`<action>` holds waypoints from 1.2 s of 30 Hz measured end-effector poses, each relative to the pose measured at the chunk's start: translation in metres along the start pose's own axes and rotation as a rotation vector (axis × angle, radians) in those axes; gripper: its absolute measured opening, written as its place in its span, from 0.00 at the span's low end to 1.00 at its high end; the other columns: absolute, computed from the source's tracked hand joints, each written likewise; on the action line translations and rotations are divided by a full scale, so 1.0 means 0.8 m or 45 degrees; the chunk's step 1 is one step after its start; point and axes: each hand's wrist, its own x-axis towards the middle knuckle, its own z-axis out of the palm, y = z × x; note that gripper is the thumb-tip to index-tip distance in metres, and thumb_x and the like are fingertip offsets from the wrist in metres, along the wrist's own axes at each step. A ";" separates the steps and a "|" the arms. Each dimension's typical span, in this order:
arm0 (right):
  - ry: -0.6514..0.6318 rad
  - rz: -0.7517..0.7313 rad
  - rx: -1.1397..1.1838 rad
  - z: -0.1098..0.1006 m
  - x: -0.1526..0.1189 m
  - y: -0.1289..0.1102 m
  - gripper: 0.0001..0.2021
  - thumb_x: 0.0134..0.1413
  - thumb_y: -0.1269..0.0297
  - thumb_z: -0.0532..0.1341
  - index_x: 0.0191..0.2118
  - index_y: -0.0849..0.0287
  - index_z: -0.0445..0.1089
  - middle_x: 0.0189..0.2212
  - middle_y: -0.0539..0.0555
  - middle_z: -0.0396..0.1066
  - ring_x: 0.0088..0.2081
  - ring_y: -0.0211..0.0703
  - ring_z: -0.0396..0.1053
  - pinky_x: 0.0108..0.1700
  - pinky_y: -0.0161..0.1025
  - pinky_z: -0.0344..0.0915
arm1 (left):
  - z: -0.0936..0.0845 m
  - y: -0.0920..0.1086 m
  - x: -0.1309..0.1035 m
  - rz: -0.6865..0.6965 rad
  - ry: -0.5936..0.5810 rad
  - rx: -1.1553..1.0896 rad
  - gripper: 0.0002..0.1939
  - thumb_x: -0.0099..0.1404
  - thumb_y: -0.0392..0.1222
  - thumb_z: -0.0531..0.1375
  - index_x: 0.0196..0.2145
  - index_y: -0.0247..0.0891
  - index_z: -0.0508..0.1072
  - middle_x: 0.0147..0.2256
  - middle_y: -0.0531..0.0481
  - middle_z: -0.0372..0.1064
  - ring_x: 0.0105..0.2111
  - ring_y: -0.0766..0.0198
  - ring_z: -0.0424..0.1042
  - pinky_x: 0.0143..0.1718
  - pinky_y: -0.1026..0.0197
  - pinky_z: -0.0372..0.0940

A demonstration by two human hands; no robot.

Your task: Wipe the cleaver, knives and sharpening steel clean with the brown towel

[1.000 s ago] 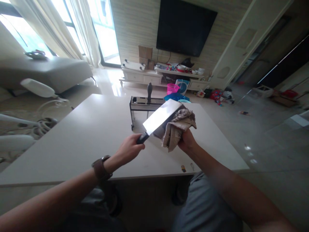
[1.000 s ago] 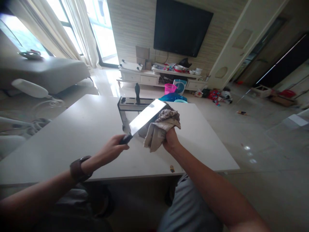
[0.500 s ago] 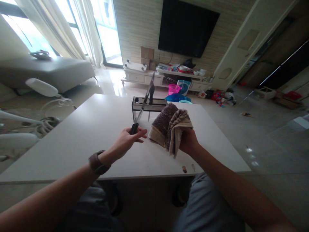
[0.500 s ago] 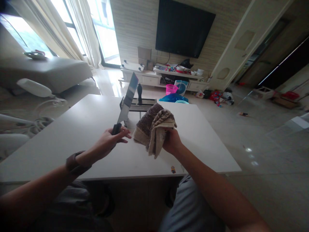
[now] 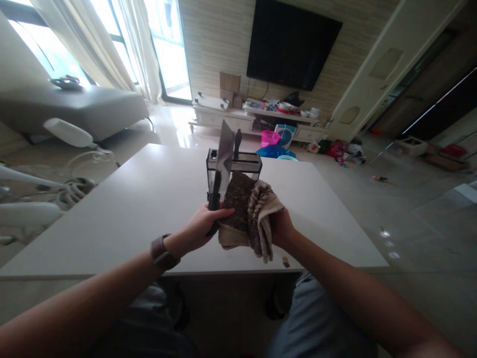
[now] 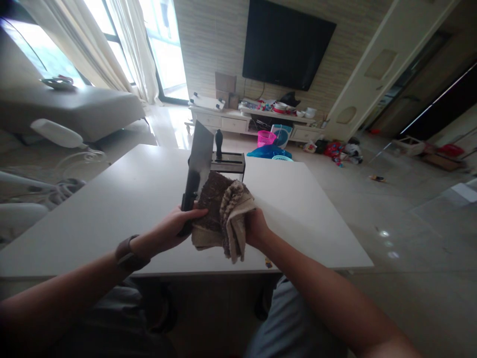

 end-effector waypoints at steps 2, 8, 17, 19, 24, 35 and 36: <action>-0.003 -0.009 -0.037 -0.001 0.002 0.003 0.17 0.44 0.47 0.64 0.34 0.55 0.78 0.31 0.58 0.80 0.43 0.60 0.78 0.50 0.57 0.73 | 0.001 0.000 0.000 -0.002 0.021 -0.021 0.17 0.47 0.37 0.75 0.36 0.32 0.80 0.37 0.42 0.81 0.35 0.55 0.80 0.42 0.55 0.75; 0.518 -0.433 -0.131 -0.030 0.019 -0.010 0.07 0.42 0.55 0.63 0.26 0.52 0.71 0.23 0.49 0.72 0.34 0.51 0.71 0.42 0.47 0.71 | -0.009 0.001 0.008 0.116 0.217 0.078 0.17 0.43 0.40 0.76 0.29 0.35 0.74 0.28 0.50 0.77 0.28 0.60 0.76 0.32 0.59 0.73; 0.365 -0.950 -1.271 0.011 -0.028 -0.024 0.05 0.59 0.60 0.64 0.34 0.51 0.78 0.31 0.50 0.71 0.38 0.46 0.65 0.46 0.44 0.61 | 0.004 -0.020 0.001 0.291 0.248 0.489 0.15 0.46 0.44 0.73 0.24 0.35 0.73 0.23 0.54 0.71 0.25 0.65 0.69 0.28 0.63 0.65; 0.231 -0.836 -1.356 0.025 -0.029 -0.003 0.06 0.59 0.58 0.66 0.38 0.52 0.78 0.33 0.51 0.71 0.38 0.47 0.67 0.45 0.45 0.61 | 0.013 -0.031 -0.003 0.345 0.210 0.603 0.12 0.50 0.45 0.70 0.26 0.35 0.76 0.24 0.52 0.73 0.25 0.63 0.70 0.28 0.63 0.65; 0.235 -0.775 -1.517 0.033 -0.024 0.030 0.08 0.55 0.56 0.70 0.37 0.53 0.78 0.35 0.53 0.70 0.41 0.49 0.67 0.47 0.47 0.62 | 0.032 -0.059 -0.011 0.483 0.122 0.725 0.05 0.55 0.39 0.62 0.25 0.35 0.75 0.26 0.49 0.75 0.28 0.60 0.72 0.30 0.62 0.66; 0.374 -0.894 -1.555 0.037 -0.027 0.034 0.10 0.65 0.55 0.58 0.34 0.52 0.67 0.38 0.55 0.68 0.46 0.53 0.65 0.52 0.50 0.59 | 0.050 -0.086 -0.020 0.463 0.084 0.510 0.16 0.52 0.37 0.70 0.38 0.39 0.70 0.37 0.47 0.79 0.38 0.56 0.77 0.39 0.60 0.71; 0.406 -0.929 -1.513 0.036 -0.026 0.029 0.10 0.66 0.54 0.57 0.35 0.52 0.67 0.38 0.55 0.68 0.46 0.53 0.65 0.52 0.50 0.60 | 0.050 -0.090 -0.020 0.403 0.078 0.444 0.21 0.51 0.38 0.71 0.40 0.40 0.68 0.35 0.48 0.79 0.36 0.57 0.78 0.37 0.60 0.71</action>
